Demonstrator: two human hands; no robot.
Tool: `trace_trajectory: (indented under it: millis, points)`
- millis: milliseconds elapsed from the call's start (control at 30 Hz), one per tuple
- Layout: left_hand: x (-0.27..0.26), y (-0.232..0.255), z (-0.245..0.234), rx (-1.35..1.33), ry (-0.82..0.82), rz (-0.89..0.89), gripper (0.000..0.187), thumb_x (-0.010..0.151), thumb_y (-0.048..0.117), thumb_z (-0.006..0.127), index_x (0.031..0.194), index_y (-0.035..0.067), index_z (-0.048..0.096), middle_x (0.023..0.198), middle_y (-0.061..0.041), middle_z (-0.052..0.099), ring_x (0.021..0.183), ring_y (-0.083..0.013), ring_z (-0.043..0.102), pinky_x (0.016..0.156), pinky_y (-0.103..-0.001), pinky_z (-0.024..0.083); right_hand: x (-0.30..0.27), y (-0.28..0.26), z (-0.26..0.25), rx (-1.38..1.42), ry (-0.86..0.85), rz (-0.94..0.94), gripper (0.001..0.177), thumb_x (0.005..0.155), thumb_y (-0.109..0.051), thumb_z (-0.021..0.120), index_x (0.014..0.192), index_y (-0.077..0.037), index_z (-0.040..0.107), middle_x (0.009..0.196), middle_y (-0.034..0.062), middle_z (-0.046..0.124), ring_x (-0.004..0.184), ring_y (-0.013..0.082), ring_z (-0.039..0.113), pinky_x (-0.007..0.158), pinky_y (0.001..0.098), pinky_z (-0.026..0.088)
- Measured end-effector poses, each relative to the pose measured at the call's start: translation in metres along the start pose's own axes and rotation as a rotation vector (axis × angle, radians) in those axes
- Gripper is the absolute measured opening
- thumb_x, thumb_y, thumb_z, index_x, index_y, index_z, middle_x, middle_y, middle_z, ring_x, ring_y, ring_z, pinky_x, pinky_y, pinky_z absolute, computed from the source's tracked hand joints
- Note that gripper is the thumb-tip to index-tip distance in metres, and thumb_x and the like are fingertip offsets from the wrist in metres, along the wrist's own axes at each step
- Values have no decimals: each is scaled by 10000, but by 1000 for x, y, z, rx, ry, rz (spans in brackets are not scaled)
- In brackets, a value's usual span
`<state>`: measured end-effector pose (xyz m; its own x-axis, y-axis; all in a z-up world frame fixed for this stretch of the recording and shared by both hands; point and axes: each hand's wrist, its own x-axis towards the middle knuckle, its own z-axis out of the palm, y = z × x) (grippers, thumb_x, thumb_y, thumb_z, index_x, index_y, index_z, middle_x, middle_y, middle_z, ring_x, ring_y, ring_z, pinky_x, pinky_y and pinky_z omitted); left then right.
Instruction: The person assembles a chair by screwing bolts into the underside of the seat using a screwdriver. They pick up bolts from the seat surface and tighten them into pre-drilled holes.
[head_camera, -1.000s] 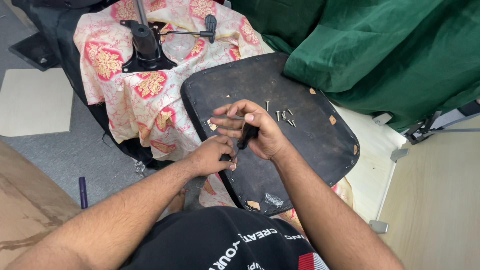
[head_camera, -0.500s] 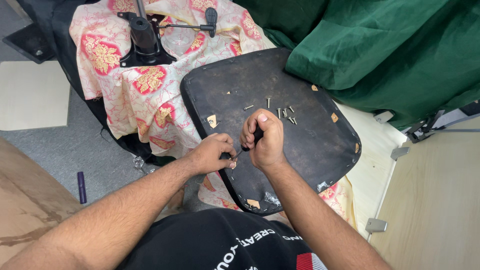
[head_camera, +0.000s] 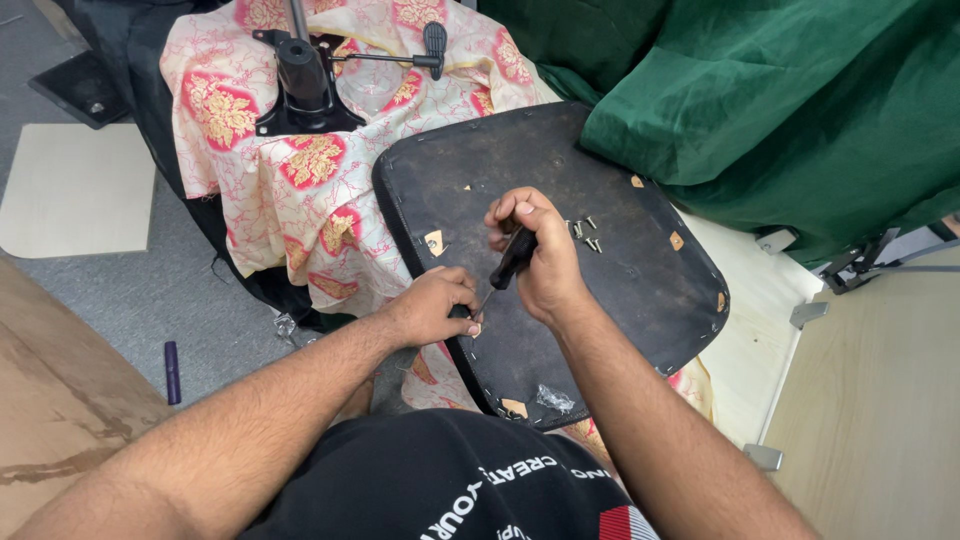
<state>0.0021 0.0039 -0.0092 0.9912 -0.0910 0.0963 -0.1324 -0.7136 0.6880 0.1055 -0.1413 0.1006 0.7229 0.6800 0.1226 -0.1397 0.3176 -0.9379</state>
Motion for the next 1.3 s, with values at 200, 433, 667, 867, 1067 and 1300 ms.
trace_trajectory:
  millis: [200,433,667,867,1067,1300]
  points:
    - [0,6,-1,10,-64,-106,276,792,338,856,988,159,781,1122,0,619,1157,-179,573,1039,-368,486,5,6,-19,148,-396,101,352,1013,-367,534,910,-39,608,854,157,668,865,312,711,853,435,600]
    - [0,6,-2,-16,-30,-55,271,771,315,867,974,152,790,1106,0,624,1124,-185,583,1005,-369,492,2,25,-17,152,-187,6,380,1019,-356,515,773,-67,513,585,50,473,475,131,397,462,312,368]
    - [0,0,2,4,5,-22,295,746,314,886,959,139,783,1083,-11,635,1098,-204,603,980,-379,504,-18,23,4,52,11,-131,325,1017,-280,465,776,-66,500,579,56,479,467,118,388,451,302,370]
    - [1,-2,2,4,-34,-74,311,749,323,882,982,145,778,1090,-16,622,1097,-212,597,970,-380,503,-23,29,18,3,278,-173,330,1037,-251,464,768,-61,489,593,51,484,478,120,410,439,304,377]
    - [-1,-1,1,-4,10,-3,293,740,310,886,966,150,790,1096,-17,630,1115,-215,590,982,-389,498,-19,22,14,90,307,-140,329,1041,-305,452,808,-76,492,608,48,489,476,132,412,459,317,392]
    - [0,0,3,-1,-12,-51,276,775,330,863,988,172,788,1120,-10,620,1127,-204,589,1005,-377,499,-13,0,-5,190,97,11,485,1054,-509,372,875,-96,552,720,64,558,649,172,530,682,359,502]
